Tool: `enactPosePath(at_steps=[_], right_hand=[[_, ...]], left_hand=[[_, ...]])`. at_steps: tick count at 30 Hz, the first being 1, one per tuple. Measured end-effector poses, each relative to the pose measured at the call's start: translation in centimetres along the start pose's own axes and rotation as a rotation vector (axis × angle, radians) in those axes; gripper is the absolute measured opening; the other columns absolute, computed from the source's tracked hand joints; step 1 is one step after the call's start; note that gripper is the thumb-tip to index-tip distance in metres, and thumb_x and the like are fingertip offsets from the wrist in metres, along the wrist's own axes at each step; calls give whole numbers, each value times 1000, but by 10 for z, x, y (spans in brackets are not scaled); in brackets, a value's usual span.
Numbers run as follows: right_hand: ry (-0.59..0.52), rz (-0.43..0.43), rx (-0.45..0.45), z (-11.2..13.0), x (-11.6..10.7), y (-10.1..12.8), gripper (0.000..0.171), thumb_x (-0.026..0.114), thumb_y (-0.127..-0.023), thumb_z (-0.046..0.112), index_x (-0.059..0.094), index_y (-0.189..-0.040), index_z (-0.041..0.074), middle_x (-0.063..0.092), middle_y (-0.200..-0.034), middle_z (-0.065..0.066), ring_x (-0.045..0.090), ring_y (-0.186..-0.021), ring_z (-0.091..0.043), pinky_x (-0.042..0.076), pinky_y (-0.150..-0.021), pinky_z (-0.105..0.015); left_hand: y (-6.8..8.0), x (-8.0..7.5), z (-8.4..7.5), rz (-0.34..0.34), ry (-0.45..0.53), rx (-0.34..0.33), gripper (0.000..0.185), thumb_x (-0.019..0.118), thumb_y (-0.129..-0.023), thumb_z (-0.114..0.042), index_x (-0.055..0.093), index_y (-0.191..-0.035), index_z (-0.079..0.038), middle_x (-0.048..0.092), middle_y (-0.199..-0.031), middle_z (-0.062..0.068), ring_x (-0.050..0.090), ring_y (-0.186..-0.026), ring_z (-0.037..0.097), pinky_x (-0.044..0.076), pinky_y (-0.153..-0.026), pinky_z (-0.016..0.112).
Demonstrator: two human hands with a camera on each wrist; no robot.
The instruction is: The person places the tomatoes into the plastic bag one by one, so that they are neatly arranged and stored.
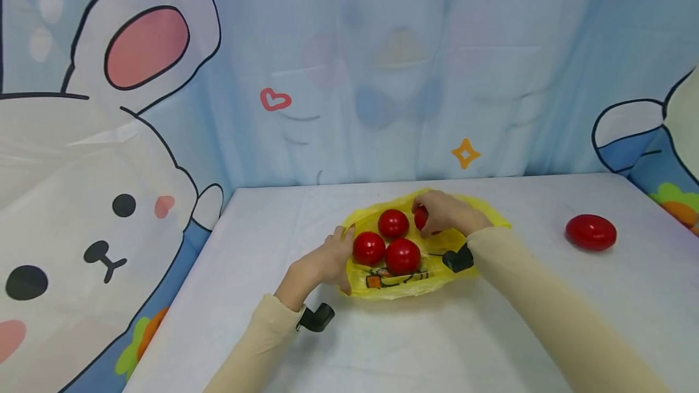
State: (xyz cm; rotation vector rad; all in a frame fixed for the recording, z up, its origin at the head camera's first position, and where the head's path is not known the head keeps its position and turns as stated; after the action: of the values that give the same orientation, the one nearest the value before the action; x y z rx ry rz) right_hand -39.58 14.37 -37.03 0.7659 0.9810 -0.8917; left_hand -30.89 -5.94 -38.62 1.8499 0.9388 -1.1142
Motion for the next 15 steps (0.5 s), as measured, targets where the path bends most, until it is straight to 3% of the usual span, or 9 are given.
enactPosePath(at_steps=[15], right_hand=[[-1,3,-20,-10,11,-6,53,88,-77,4,64,-122,-7,64,-116,-20,58,-101,-34,55,-90,-46]], left_hand=[[-1,3,2,11,17,-12,121,96,-75,-13,16,-165,2,22,-166,23,35,-148,36,44,-116,45]])
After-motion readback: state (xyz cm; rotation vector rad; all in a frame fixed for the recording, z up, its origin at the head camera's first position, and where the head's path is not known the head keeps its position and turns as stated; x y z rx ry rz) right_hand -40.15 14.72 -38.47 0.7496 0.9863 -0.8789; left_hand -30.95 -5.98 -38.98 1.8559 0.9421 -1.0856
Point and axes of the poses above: each hand's wrist, its own y-axis away from the middle knuckle, its own x-axis out of the palm, z = x × y, the point moved 7 cm from there along -y, towards the middle knuckle
